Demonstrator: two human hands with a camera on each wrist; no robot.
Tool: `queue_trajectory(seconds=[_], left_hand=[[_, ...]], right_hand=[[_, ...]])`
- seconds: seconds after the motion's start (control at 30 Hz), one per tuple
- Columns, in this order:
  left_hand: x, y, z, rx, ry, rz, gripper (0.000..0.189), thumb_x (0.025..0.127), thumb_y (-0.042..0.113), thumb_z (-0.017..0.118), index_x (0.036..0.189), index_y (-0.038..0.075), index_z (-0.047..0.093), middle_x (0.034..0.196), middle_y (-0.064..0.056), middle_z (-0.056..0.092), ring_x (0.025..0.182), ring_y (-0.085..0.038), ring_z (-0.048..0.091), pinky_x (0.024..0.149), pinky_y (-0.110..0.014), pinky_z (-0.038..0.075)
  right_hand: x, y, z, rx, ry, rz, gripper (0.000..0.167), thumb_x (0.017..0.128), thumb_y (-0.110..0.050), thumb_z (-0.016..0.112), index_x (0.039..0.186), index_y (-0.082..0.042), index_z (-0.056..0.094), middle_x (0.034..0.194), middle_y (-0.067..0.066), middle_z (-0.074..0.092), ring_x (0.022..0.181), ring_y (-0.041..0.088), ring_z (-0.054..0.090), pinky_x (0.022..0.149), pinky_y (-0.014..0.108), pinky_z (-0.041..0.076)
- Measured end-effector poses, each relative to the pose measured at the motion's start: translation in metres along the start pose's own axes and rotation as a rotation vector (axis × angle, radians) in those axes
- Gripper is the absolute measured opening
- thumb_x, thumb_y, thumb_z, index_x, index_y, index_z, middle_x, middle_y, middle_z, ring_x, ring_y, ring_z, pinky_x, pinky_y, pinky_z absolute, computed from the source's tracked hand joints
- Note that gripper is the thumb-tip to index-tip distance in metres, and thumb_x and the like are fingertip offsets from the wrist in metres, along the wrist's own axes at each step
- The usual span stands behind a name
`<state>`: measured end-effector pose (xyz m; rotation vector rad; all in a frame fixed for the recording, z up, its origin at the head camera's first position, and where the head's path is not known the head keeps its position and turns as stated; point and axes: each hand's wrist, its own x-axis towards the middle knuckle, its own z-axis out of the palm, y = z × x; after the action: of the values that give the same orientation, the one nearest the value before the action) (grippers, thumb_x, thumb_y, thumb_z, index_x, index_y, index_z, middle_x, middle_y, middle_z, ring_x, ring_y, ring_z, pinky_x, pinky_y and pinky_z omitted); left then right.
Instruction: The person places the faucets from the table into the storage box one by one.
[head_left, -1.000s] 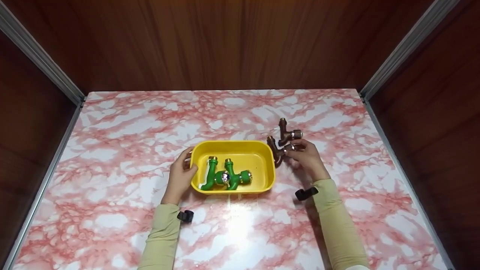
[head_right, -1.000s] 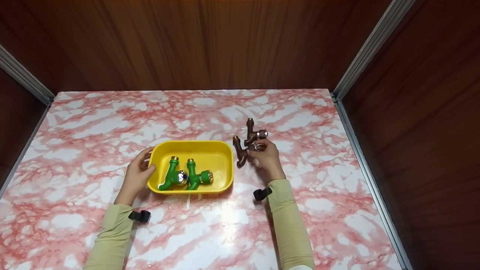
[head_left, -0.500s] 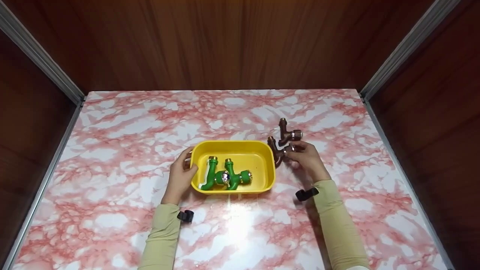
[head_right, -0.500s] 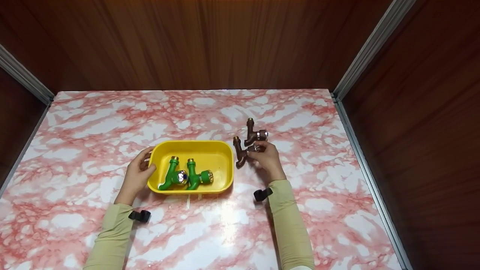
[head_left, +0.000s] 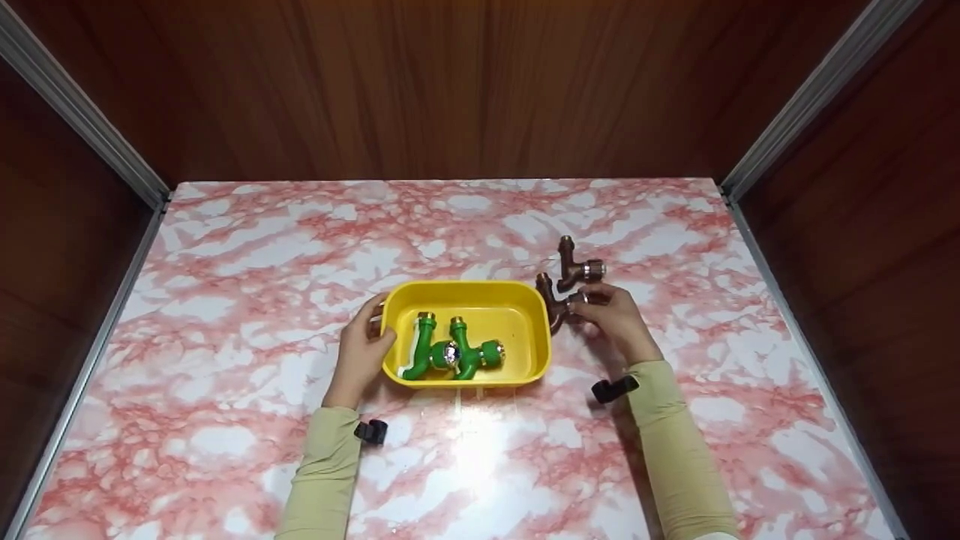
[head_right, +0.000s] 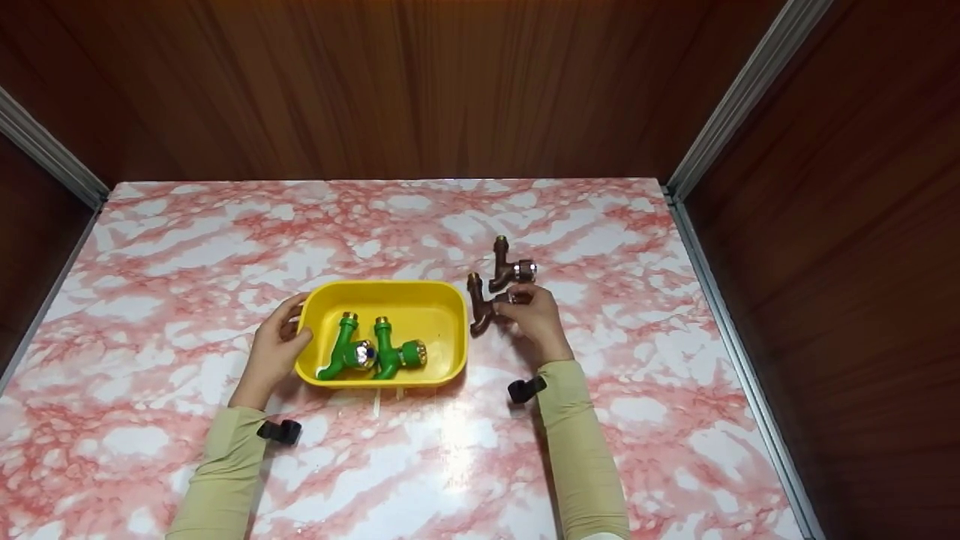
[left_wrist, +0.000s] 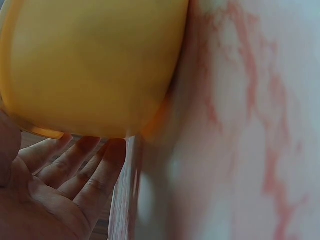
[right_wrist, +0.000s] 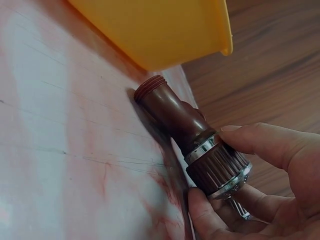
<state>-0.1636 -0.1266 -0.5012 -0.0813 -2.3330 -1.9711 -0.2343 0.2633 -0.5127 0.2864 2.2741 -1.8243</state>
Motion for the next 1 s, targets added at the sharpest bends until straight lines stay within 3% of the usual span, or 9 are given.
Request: queue_trajectory(seconds=[0.17,0.37,0.6,0.87,1.0], left_hand=[[0.0,0.002,0.0,0.023,0.001,0.003,0.054,0.085,-0.013,0.053,0.138,-0.004,0.046,0.12,-0.031,0.055,0.101,-0.045,0.06,0.08,-0.035,0.052],[0.0,0.003,0.0,0.024,0.001,0.0,0.054,0.085,-0.013,0.053,0.138,-0.004,0.046,0.12,-0.031,0.056,0.101,-0.044,0.06,0.078,-0.031,0.053],[0.0,0.002,0.0,0.027,0.005,0.004,0.054,0.084,-0.013,0.053,0.138,-0.004,0.046,0.119,-0.031,0.056,0.1,-0.044,0.06,0.076,-0.027,0.052],[0.0,0.001,0.0,0.03,0.004,-0.001,0.054,0.084,-0.013,0.053,0.138,-0.005,0.046,0.12,-0.031,0.056,0.1,-0.045,0.059,0.077,-0.028,0.053],[0.0,0.001,0.0,0.02,0.001,0.001,0.054,0.084,-0.013,0.053,0.138,-0.005,0.046,0.12,-0.031,0.056,0.101,-0.045,0.059,0.077,-0.028,0.053]], right_hand=[[0.0,0.0,0.0,-0.011,0.009,-0.013,0.046,0.082,-0.004,0.072,0.122,0.007,0.054,0.104,0.014,0.06,0.086,0.018,0.063,0.076,0.029,0.053],[-0.002,0.0,0.0,-0.03,0.007,-0.01,0.046,0.081,-0.005,0.073,0.122,0.006,0.054,0.104,0.014,0.062,0.082,0.014,0.06,0.069,0.03,0.053],[-0.004,0.002,0.0,-0.007,-0.007,-0.047,0.048,0.081,0.0,0.071,0.123,0.01,0.052,0.108,0.02,0.061,0.087,0.016,0.062,0.082,0.033,0.053],[-0.009,0.004,0.0,0.029,-0.025,-0.056,0.048,0.081,0.0,0.072,0.123,0.009,0.051,0.106,0.018,0.062,0.079,0.016,0.063,0.069,0.03,0.054],[-0.013,0.005,0.0,0.031,-0.022,-0.058,0.045,0.08,-0.001,0.074,0.119,0.007,0.054,0.105,0.016,0.061,0.081,0.015,0.062,0.07,0.028,0.053]])
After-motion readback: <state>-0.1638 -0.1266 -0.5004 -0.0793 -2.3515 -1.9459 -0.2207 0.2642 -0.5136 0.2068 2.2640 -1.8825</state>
